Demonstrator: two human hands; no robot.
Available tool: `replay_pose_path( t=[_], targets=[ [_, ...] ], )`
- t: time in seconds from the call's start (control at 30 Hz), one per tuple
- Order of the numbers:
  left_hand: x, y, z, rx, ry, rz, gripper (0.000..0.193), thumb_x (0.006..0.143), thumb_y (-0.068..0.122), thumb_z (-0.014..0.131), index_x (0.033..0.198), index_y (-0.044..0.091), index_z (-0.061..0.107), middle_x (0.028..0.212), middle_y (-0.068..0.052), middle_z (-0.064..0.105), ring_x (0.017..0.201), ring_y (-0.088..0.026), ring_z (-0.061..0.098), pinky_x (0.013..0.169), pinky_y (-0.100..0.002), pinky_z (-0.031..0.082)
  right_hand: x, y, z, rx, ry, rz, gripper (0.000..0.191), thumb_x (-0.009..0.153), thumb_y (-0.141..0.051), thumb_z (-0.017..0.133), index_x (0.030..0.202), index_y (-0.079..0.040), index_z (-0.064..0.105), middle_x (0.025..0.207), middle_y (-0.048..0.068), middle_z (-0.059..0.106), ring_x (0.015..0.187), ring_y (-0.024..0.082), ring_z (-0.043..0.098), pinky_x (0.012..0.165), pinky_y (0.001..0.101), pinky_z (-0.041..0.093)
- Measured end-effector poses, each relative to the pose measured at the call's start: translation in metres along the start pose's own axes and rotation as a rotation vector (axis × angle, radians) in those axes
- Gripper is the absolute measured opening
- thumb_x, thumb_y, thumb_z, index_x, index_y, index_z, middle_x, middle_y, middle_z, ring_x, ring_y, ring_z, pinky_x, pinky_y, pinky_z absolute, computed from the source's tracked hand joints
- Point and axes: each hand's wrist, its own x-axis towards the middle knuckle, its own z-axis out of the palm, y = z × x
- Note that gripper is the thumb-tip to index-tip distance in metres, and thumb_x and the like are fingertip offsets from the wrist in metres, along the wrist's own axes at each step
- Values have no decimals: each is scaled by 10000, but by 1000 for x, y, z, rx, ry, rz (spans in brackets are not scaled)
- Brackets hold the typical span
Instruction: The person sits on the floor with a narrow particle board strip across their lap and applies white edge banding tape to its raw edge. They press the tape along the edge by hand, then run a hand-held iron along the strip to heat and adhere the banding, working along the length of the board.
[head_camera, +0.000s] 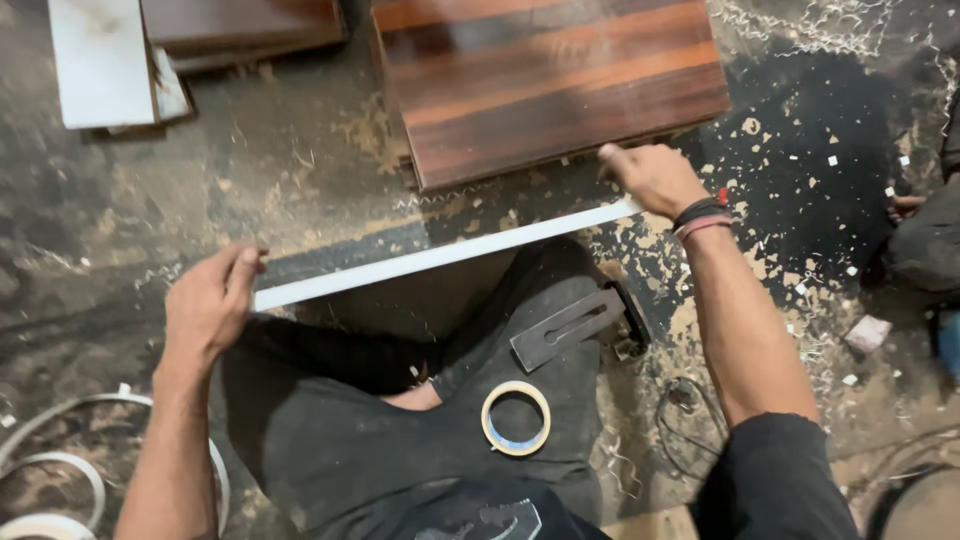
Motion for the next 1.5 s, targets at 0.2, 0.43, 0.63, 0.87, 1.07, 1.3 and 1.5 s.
replay_pose_path(
  t=[0.2, 0.43, 0.63, 0.87, 1.07, 1.3, 1.5],
  targets=[
    [-2, -8, 9, -421, 16, 67, 395, 1150, 375, 445, 1211, 99, 720, 943, -76, 763, 941, -202, 733, 868, -330, 532, -2, -14, 3, 86, 49, -66, 556, 1104, -433, 342, 991, -98, 771, 1035, 123, 771, 1040, 316, 717, 950, 431, 510],
    [-3, 7, 4, -234, 27, -51, 398, 1112, 386, 463, 1165, 118, 752, 888, -85, 764, 838, -216, 734, 766, -369, 546, -27, -285, 128, -4, 301, -655, 487, 871, -528, 638, 1169, -153, 726, 1054, 96, 743, 1146, 299, 635, 993, 555, 419],
    [-2, 20, -7, 161, 76, -15, 408, 1094, 425, 466, 1180, 144, 750, 959, -127, 764, 914, -365, 714, 791, -484, 531, -16, -233, 113, -262, 271, -809, 295, 966, -426, 559, 1115, -280, 767, 1108, 23, 735, 1098, 275, 623, 987, 542, 387],
    [1, 45, 2, 790, 34, 229, 404, 1077, 408, 458, 1288, 166, 702, 997, -139, 765, 846, -369, 744, 824, -603, 540, -26, -11, 6, -421, 301, -287, 368, 1021, -400, 460, 1046, -233, 786, 1105, 2, 763, 1135, 244, 622, 1062, 639, 250],
    [48, 208, 148, 182, -28, 721, 422, 1005, 406, 462, 1344, 243, 653, 1409, -219, 643, 1100, -417, 688, 803, -523, 555, -18, 19, 24, -257, 224, -309, 388, 1064, -424, 446, 1043, -189, 754, 1002, 52, 750, 1079, 286, 663, 1029, 535, 366],
    [45, 215, 123, 224, -119, 454, 617, 970, 592, 450, 1332, 125, 629, 1055, -170, 741, 990, -376, 703, 803, -527, 548, -11, 17, 13, -298, 80, -258, 472, 1056, -462, 371, 1009, -189, 754, 1004, 68, 737, 1076, 308, 636, 1018, 541, 383],
    [2, 52, -11, 453, 31, 178, 393, 1036, 453, 507, 1123, 173, 769, 1103, -97, 754, 997, -330, 712, 865, -467, 541, -21, -29, -2, -519, 44, -348, 400, 991, -404, 410, 1121, -248, 755, 1058, 74, 702, 1126, 309, 601, 994, 628, 357]
  ],
)
